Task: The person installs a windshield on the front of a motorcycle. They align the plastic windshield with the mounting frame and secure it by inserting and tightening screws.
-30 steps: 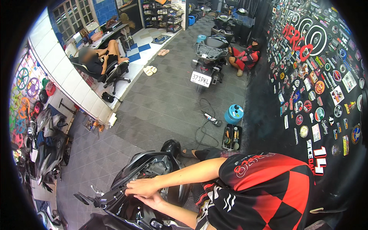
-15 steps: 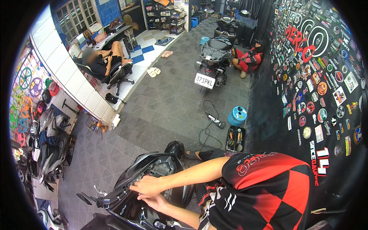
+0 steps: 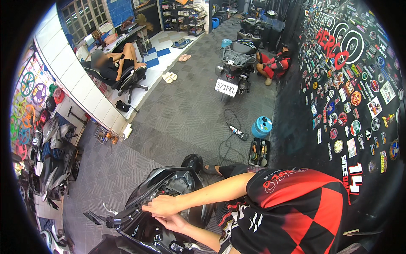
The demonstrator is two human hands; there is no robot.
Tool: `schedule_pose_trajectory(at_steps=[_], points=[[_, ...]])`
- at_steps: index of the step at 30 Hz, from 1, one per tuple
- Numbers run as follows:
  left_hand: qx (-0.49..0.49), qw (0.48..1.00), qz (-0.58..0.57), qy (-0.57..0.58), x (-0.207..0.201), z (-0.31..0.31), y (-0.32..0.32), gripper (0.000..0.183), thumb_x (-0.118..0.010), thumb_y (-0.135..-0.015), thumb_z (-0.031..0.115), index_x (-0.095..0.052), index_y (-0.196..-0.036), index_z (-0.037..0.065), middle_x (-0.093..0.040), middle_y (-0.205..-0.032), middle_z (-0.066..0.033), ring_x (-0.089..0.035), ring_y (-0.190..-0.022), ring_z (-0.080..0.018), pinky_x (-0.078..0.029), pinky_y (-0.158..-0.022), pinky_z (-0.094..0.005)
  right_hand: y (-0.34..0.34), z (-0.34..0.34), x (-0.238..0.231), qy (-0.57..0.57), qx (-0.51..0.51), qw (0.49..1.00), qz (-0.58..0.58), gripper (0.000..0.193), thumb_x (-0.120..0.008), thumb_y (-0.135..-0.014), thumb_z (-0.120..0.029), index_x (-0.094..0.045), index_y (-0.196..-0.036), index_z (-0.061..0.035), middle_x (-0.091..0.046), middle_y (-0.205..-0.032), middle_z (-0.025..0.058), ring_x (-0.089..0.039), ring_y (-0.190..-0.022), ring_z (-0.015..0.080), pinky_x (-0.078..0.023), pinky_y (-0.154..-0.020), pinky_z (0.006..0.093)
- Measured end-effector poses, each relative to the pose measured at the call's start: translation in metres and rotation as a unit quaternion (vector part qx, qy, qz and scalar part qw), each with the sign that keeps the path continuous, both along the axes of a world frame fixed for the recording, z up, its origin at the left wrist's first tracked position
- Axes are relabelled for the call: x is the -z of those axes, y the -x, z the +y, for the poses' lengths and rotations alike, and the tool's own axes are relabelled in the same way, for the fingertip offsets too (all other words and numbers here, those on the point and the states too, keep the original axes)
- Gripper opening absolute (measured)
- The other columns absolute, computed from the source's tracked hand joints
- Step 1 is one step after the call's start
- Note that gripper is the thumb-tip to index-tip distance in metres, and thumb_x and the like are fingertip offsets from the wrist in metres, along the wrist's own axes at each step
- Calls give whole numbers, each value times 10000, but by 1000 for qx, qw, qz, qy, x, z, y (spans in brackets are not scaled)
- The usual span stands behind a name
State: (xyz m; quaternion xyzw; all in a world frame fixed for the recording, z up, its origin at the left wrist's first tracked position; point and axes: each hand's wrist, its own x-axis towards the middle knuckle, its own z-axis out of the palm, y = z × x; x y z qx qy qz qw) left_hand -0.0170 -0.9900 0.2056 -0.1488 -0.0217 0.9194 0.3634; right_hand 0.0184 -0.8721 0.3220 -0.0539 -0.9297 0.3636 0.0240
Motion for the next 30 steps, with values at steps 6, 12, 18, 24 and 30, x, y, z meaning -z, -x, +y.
schedule_pose_trajectory(at_steps=[6, 12, 18, 24, 30], points=[[0, 1000, -3, 10, -3, 5, -1, 502, -623, -968, 241, -474, -1360, -36, -529, -1382, -119, -527, -1235, -209, -432, -1065, -363, -9, 0, 6, -3, -8, 992, 129, 434, -613, -882, -195, -450, -1222, 20, -565, -1020, 216, -619, -971, 387, -520, -759, 468], [-3, 1000, 7, 13, -6, 5, -1, 496, -614, -973, 243, -476, -1360, -36, -530, -1382, -120, -526, -1239, -208, -425, -1072, -366, -2, -1, 2, 36, 17, 999, 10, 412, -620, -857, -155, -448, -1193, 10, -610, -890, 201, -657, -828, 394, -521, -673, 489], [4, 1000, 8, 24, -5, 9, -6, 491, -605, -978, 245, -477, -1360, -36, -531, -1383, -121, -524, -1243, -208, -419, -1078, -369, -4, 4, 11, 41, -5, 997, 62, 443, -624, -855, -118, -447, -1250, -26, -558, -1068, 188, -601, -1014, 364, -501, -808, 479], [7, 999, 10, 34, -12, 14, -9, 485, -596, -984, 247, -479, -1360, -36, -533, -1384, -121, -523, -1247, -208, -412, -1085, -372, 1, 4, 31, 40, 9, 994, 98, 389, -584, -948, -336, -486, -1226, -83, -624, -972, 164, -633, -876, 365, -508, -728, 486], [-3, 999, 22, 37, -15, 7, -7, 480, -587, -989, 249, -481, -1360, -36, -534, -1384, -122, -522, -1251, -208, -406, -1091, -376, -6, 3, -29, 40, 11, 989, -144, 322, -566, -930, -168, -474, -1211, -41, -586, -1117, 212, -625, -1009, 349, -510, -805, 460]])
